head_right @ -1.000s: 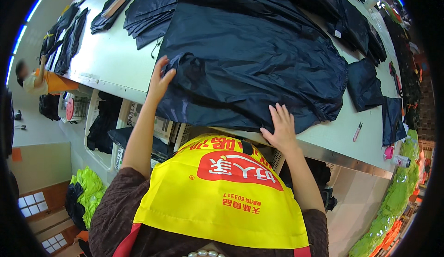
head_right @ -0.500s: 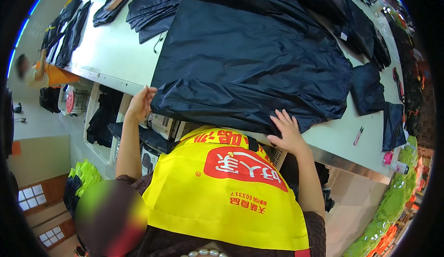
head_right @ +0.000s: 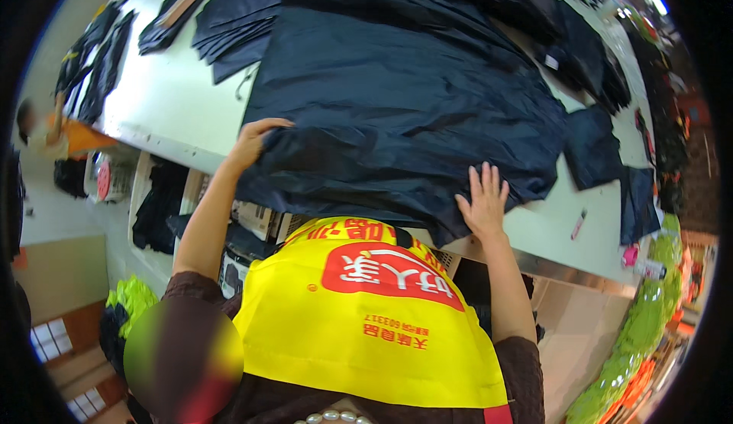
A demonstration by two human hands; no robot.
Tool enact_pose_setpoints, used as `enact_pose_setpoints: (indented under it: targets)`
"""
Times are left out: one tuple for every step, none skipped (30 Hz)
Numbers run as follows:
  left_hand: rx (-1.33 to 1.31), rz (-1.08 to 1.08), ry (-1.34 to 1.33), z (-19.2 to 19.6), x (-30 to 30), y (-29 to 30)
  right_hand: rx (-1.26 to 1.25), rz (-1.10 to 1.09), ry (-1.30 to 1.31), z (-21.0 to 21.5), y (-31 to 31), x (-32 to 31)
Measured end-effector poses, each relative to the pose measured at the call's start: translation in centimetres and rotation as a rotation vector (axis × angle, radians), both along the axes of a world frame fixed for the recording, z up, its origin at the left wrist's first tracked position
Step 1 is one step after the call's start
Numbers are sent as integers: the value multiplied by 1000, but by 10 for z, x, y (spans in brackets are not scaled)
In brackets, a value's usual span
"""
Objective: The person folds a black jacket on a table, smoothing the fabric, aligning the sleeves, and folding it into a compact rectangle. The person then places the folded jacket onto a stack of similar jackets.
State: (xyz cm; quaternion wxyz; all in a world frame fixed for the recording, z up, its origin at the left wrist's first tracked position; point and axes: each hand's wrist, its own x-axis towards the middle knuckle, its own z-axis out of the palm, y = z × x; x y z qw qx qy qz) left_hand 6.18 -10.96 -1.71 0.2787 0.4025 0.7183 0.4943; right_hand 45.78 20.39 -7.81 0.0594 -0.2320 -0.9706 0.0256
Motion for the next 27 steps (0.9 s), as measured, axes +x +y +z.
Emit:
enact_pose_setpoints:
  targets:
    - [3,123,-9,-7,-8,-8,6,0,18,-1,-1,-1]
    - [-18,180,239,11,-8,-11,5,-7,9,1,-3,-1]
    - [46,275,310,17,-13,-16,11,-20,1,6,-5,-1]
    - [69,280,400,32,-11,-17,-7,-29,-1,10,-6,-2]
    - [60,286,444,38,-6,-16,-28,-32,0,13,-8,-4]
    - [-16,341,409,20,-10,-20,-30,-31,6,13,-8,-5]
    - [-132,363,425,-2,-13,-26,-51,-30,1,15,-7,-5]
    - [-353,256,487,-19,-21,-32,-96,-17,16,20,-2,-3]
    - [-479,182,525,-33,-27,-41,-141,1,34,25,3,-1]
    - [-461,214,489,-26,-22,-38,-263,34,240,26,18,5]
    - [-494,315,383,-26,-24,-46,-353,-48,540,44,26,3]
    - [-449,365,296,-23,-28,-56,-326,-170,620,50,49,11]
    - [-401,412,203,-14,-26,-58,-232,-321,752,49,73,22]
    - [-358,485,83,-4,-22,-54,-181,-495,794,48,102,38]
    - [-317,560,-38,8,-16,-52,-263,-675,887,45,128,49]
    - [-273,615,-161,12,-14,-42,-342,-850,826,19,166,77]
    - [-263,584,-56,6,-9,-38,-727,-923,899,16,178,71]
    - [-254,554,48,-6,-1,-34,-1122,-976,952,15,187,65]
    - [-245,523,152,-15,10,-29,-1525,-1009,982,14,195,59]
    - [-436,475,130,-21,24,-18,-1652,-959,968,17,199,48]
    - [-489,422,458,-34,34,-17,-1720,-911,946,21,200,41]
    - [-502,440,585,-45,39,-15,-1791,-860,923,41,191,22]
    - [-512,450,714,-54,40,-14,-1858,-813,904,53,188,12]
    - [-503,491,746,-63,39,-14,-1898,-707,923,37,201,9]
    - [-488,511,740,-67,38,-14,-1784,-730,963,52,192,0]
    - [-477,536,733,-70,39,-17,-1674,-746,994,81,173,-15]
    - [-461,556,725,-72,39,-17,-1557,-764,1026,98,164,-23]
